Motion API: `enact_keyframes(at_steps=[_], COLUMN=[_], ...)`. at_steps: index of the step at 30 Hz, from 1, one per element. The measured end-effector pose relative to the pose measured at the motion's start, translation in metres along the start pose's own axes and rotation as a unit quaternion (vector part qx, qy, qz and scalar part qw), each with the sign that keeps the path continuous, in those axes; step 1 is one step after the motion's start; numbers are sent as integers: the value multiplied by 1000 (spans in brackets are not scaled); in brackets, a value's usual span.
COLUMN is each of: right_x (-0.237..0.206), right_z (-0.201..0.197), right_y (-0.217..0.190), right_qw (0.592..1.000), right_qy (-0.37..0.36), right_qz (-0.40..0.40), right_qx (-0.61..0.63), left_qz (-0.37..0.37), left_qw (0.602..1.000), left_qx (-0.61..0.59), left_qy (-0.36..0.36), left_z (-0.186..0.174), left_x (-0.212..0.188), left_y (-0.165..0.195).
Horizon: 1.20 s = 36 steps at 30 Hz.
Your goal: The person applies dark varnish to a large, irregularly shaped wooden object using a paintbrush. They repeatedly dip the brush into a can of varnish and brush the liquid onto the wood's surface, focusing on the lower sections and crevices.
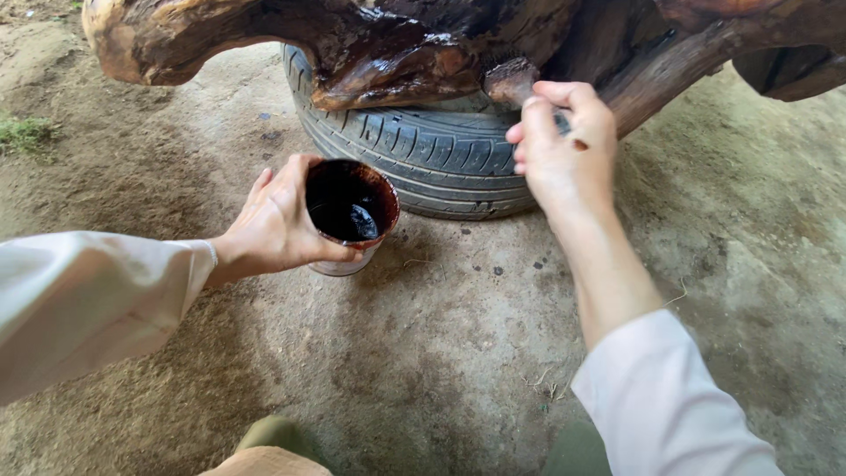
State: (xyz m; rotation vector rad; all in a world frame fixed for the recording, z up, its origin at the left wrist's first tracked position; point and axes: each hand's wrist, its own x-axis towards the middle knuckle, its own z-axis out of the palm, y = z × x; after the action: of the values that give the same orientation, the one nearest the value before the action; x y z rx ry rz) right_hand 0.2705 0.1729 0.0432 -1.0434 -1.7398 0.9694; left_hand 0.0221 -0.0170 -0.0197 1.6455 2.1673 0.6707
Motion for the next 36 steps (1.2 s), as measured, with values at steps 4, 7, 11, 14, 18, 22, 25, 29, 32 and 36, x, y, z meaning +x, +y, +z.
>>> enact_keyframes(at_steps=[4, 7, 11, 14, 18, 22, 25, 29, 32, 36], right_x=[-8, -17, -27, -19, 4, 1, -15, -27, -17, -1], right_z=[-2, 3, 10, 1, -19, -22, -4, 16, 8, -17], right_y=[8, 9, 15, 20, 17, 5, 2, 9, 12, 2], right_qw=[986, 917, 996, 976, 993, 992, 996, 981, 971, 986], right_qy=[126, 147, -76, -152, -54, 113, 57, -130, -179, -88], right_qz=[-79, -306, -27, 40, 45, 27, -74, -28, 9, 59], right_qx=[-76, -209, 26, 148, 95, 47, 9, 144, 156, 129], left_qz=[-8, -1, -4, 8, -3, 9, 6, -2, 14, -12], left_qw=[1000, 1000, 1000, 1000, 1000, 1000, 1000, 1000, 999, 999], left_qx=[-5, 0, 5, 3, -2, -5, 1, 5, 10, 4], left_qy=[-12, -17, -22, -19, -12, -4, -19, -27, -27, -30], left_z=[1, 4, 5, 6, 8, 7, 6, 10, 13, 10], left_x=[3, 1, 1, 2, 3, 0, -1, 1, 3, 3], left_y=[2, 3, 5, 7, 9, 6, 3, 4, 8, 11])
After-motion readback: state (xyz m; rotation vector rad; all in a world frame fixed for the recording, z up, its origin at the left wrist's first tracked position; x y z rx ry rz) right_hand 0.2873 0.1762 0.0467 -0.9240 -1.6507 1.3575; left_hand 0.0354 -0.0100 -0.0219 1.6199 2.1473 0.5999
